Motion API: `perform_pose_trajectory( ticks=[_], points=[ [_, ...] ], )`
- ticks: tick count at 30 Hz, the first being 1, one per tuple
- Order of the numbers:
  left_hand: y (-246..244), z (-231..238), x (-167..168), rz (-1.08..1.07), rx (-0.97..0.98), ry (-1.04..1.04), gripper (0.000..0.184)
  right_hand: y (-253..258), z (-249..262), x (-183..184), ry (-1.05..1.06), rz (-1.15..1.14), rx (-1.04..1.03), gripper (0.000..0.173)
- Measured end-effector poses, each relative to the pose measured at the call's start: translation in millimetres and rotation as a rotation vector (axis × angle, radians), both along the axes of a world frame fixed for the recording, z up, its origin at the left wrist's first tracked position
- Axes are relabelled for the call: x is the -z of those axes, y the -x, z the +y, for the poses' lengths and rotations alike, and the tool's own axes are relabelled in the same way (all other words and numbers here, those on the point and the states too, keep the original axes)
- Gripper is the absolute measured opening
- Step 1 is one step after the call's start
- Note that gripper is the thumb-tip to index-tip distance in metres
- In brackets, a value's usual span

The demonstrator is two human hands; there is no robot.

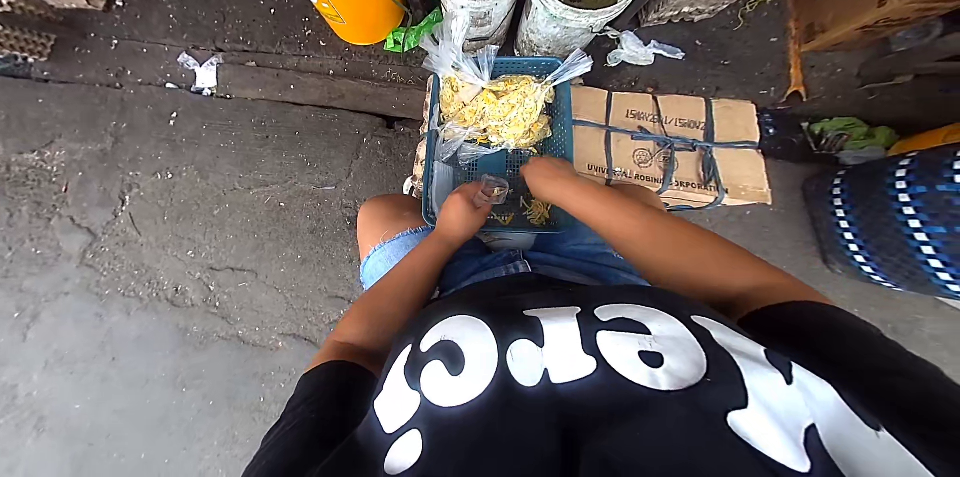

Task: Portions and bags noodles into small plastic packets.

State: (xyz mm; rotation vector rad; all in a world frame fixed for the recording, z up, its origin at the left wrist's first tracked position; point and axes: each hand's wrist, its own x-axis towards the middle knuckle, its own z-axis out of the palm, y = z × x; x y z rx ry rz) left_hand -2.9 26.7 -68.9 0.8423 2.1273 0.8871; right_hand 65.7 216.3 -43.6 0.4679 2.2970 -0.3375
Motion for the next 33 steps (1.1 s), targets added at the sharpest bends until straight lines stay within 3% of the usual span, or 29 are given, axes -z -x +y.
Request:
perform_pose_trajectory(
  ticks=[4,11,14,19,21,23,27,29,31,33],
  points=[
    [1,0,1,0.004,0.026,0.033,0.027,19,15,25,-0.277,0.11,0.039,0.025],
    [1,-4,1,-0.004,0.044,0.022,0.028,26,20,50,-0.318,0.094,0.03,0.024],
    [1,-4,-1,0.008,0.041,-0.004,0.026,24,19,37,-0.262,0.042,-0.014,0.024],
    [-1,-4,1,0.022,0.043,-0.014,0.025,20,18,-24,-0.114,-0.251,-0.278,0.021],
    [-1,-3,0,0.038,0.057,-0.01,0.027,22,19,-33,-0.093,-0.264,-0.275,0.021],
    [-1,-2,-2,0.034,0.052,0.004,0.027,21,18,-27,-0.094,-0.221,-0.232,0.021],
    [0,-3,0,0.001,0.016,-0.03,0.026,5,16,22,-0.077,-0.051,-0.118,0.052],
    [-1,-7,1,0.003,-0.003,-0.063,0.024,-2,-3,23,-0.092,-0.08,-0.039,0.056],
    [-1,-8,2,0.006,-0.025,-0.078,0.022,-12,-24,10,-0.041,-0.183,-0.035,0.051],
    [0,-7,0,0.005,-0.047,-0.086,0.022,-18,-29,-5,0.057,-0.283,-0.114,0.034]
  ],
)
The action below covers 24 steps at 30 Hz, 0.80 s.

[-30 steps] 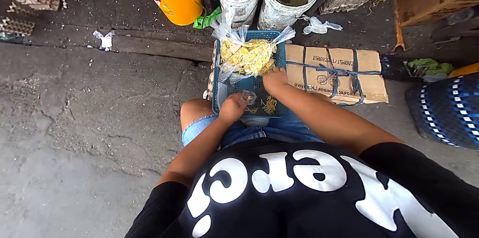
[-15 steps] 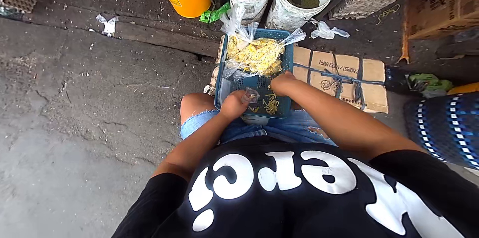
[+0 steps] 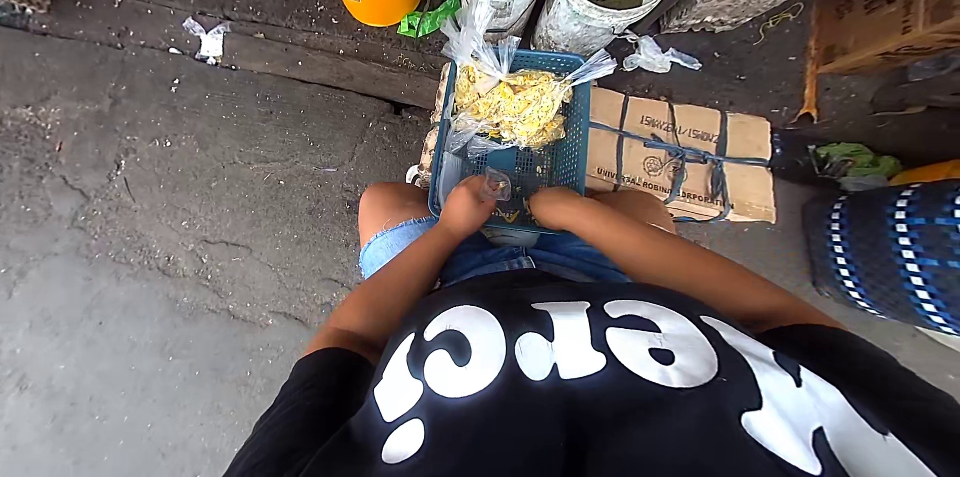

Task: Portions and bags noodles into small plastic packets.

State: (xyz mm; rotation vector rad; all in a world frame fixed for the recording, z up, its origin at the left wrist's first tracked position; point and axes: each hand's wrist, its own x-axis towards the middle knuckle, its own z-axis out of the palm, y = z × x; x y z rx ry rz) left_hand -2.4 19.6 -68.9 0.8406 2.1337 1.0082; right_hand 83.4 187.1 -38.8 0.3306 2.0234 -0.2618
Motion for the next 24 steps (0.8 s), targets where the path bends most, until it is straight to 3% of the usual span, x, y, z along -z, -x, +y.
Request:
perform_pose_trajectory(
  ticks=[2,7,10,13,15,20,24],
  points=[
    [0,2,1,0.025,-0.012,-0.015,0.022,1,12,-1,0.074,0.038,0.044,0.03],
    [-4,5,4,0.103,-0.065,-0.028,0.022,13,39,34,0.022,0.36,0.174,0.052],
    [-6,3,1,0.098,-0.143,-0.11,0.023,2,21,50,0.048,0.359,0.186,0.062],
    [-8,-3,4,0.099,-0.218,-0.217,0.02,-1,1,20,0.114,0.172,0.05,0.045],
    [-9,-4,9,0.126,-0.23,-0.27,0.02,-1,5,16,0.173,0.253,0.091,0.033],
    [-11,2,6,0.167,-0.22,-0.264,0.021,15,30,29,0.025,0.505,0.302,0.039],
    [-12,0,3,0.095,-0.246,-0.206,0.024,6,21,52,0.056,0.454,0.216,0.054]
  ],
)
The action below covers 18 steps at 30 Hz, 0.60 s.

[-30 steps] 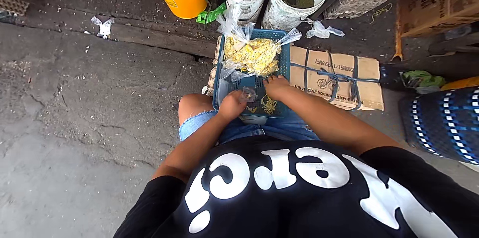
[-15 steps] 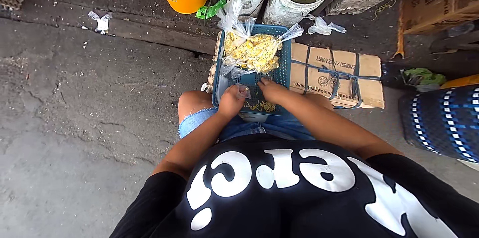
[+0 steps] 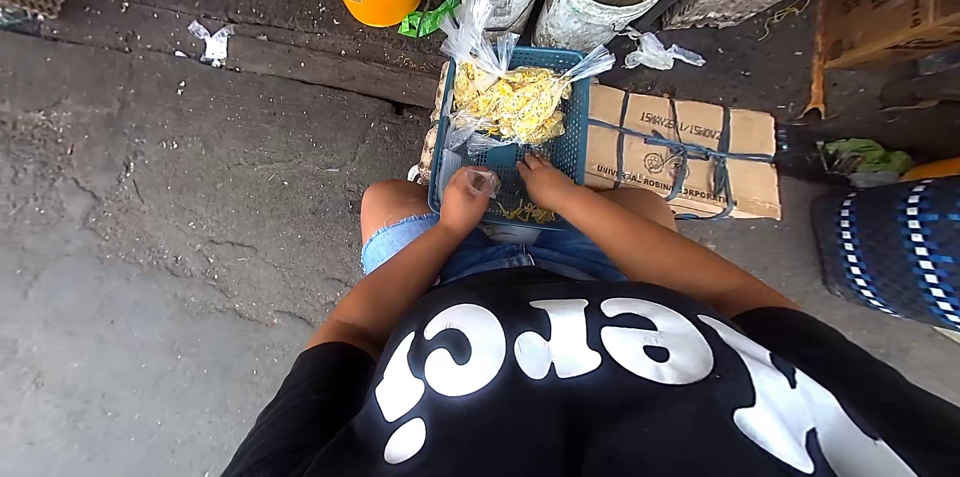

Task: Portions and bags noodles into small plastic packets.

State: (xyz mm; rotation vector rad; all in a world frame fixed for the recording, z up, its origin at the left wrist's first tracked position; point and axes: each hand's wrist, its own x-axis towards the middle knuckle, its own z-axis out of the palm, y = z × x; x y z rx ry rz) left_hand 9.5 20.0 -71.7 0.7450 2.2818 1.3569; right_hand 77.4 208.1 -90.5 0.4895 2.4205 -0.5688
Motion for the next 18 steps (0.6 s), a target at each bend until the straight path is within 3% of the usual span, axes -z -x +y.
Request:
perform_pose_trajectory(
  ticks=[1,3,5,8,11,13,18],
  points=[
    [1,0,0,-0.02,-0.011,0.003,0.025,-3,-6,-5,0.003,-0.069,-0.046,0.053],
    [1,-2,0,-0.039,-0.032,-0.001,0.025,-7,-18,-26,-0.004,-0.217,-0.241,0.035],
    [0,-2,2,-0.027,-0.036,-0.003,0.024,-9,-20,-34,0.018,-0.211,-0.398,0.025],
    [-2,1,7,0.016,-0.022,-0.024,0.023,-9,-11,-10,0.09,0.086,-0.399,0.03],
    [-2,1,6,0.016,-0.039,-0.042,0.023,0,-16,6,0.193,0.134,-0.438,0.031],
    [0,0,5,0.017,-0.044,-0.054,0.023,-1,-16,19,0.229,0.116,-0.489,0.031],
    [2,-5,3,-0.004,-0.026,-0.034,0.023,-13,8,6,0.092,-0.155,-0.562,0.019]
  ],
)
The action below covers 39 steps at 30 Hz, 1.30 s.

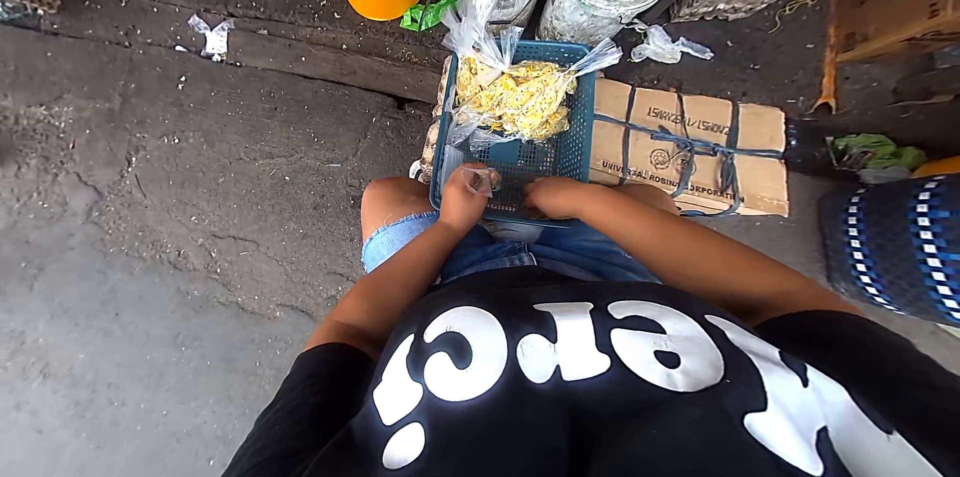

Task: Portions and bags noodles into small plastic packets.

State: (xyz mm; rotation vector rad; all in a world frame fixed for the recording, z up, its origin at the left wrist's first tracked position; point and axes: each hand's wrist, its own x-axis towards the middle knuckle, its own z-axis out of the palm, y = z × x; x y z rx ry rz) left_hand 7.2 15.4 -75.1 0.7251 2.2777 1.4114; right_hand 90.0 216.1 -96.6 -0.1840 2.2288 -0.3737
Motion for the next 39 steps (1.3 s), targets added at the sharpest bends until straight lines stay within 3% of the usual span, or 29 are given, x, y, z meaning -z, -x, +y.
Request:
perform_pose_trajectory(
  ticks=[4,9,11,16,21,28,33,39],
  points=[
    [0,3,10,0.131,0.165,-0.029,0.017,-6,12,-13,-0.063,0.048,0.101,0.021],
    [7,10,-6,0.04,0.42,0.317,0.028,-4,8,-27,-0.09,0.03,0.108,0.048],
    [7,10,-7,0.019,0.464,0.352,0.033,-11,4,-23,-0.093,0.037,0.073,0.049],
    [8,13,-6,-0.123,0.442,0.225,0.034,-17,-6,-15,-0.115,0.137,0.111,0.032],
    [6,23,-9,-0.262,0.395,0.141,0.031,-15,-6,-20,-0.216,0.094,0.158,0.03],
    [-3,29,-10,-0.224,0.305,0.07,0.024,-14,2,-31,-0.175,0.134,0.329,0.028],
    [-2,26,-9,-0.166,0.366,0.113,0.028,-30,14,-47,0.117,0.349,0.547,0.014],
    [-3,28,-11,-0.178,0.35,0.172,0.029,-21,9,-58,-0.071,0.177,0.465,0.023]
  ],
)
